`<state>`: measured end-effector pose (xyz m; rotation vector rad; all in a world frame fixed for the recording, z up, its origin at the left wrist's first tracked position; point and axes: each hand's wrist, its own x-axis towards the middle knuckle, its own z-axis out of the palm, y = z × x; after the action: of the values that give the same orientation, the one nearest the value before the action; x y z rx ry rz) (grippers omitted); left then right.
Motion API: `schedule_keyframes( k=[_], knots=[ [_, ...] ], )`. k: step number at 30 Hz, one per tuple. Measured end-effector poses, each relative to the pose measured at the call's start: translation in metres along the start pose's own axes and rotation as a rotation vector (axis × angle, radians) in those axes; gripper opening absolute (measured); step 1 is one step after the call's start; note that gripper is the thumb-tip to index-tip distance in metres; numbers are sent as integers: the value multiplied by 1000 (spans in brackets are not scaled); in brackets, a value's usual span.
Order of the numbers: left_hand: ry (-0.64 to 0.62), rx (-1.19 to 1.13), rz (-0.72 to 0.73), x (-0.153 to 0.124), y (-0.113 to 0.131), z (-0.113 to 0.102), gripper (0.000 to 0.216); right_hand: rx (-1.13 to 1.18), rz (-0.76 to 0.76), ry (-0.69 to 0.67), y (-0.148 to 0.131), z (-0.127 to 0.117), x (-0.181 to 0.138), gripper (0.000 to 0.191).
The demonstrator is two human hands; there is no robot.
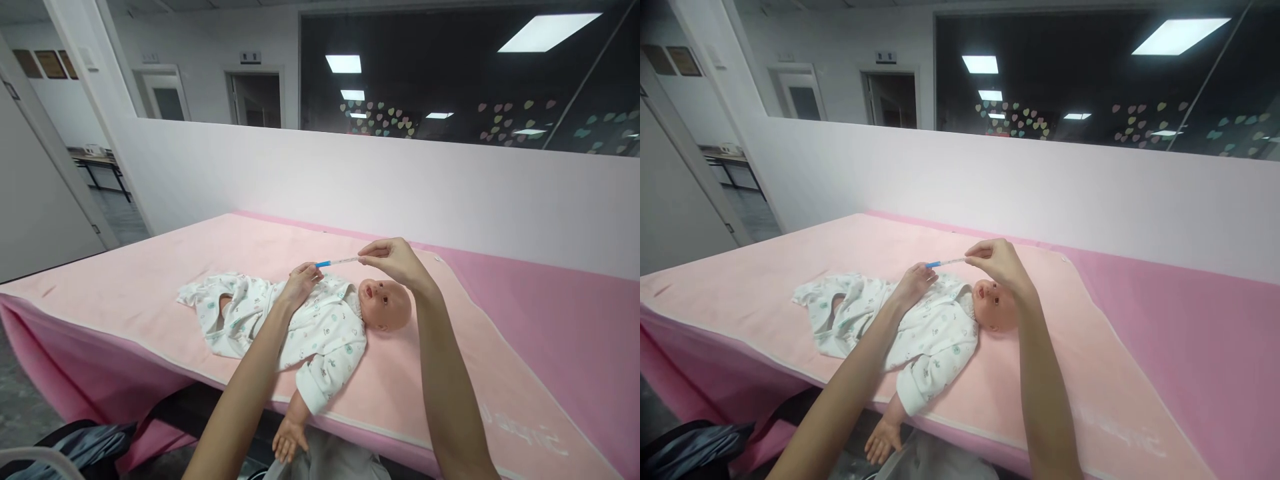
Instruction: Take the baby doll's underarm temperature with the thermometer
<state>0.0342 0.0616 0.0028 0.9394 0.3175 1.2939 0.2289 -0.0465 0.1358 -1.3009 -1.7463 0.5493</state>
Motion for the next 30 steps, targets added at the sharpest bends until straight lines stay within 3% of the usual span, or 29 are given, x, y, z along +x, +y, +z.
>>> schedule_keyframes(
  k=[10, 14, 17, 22, 26, 30],
  knots=[
    [1, 197, -40, -4, -1, 8, 27, -262, -179, 95, -21, -6, -18, 14],
    [-194, 586, -74, -10, -2, 17, 35, -324, -260, 253, -39, -19, -39, 16],
    [-335, 861, -42, -16, -1, 23, 29, -390, -227, 129, -42, -24, -55, 14],
    [-427, 912, -33, -19, 0, 25, 24, -570, -53, -117, -18, -6, -101, 19],
    [-449, 879, -18, -14, -4, 20, 23, -764, 115, -68, 17, 29, -150, 23],
    [-464, 844, 8, -8, -8, 15, 25, -842, 214, -116, 51, 59, -180, 17]
  ],
)
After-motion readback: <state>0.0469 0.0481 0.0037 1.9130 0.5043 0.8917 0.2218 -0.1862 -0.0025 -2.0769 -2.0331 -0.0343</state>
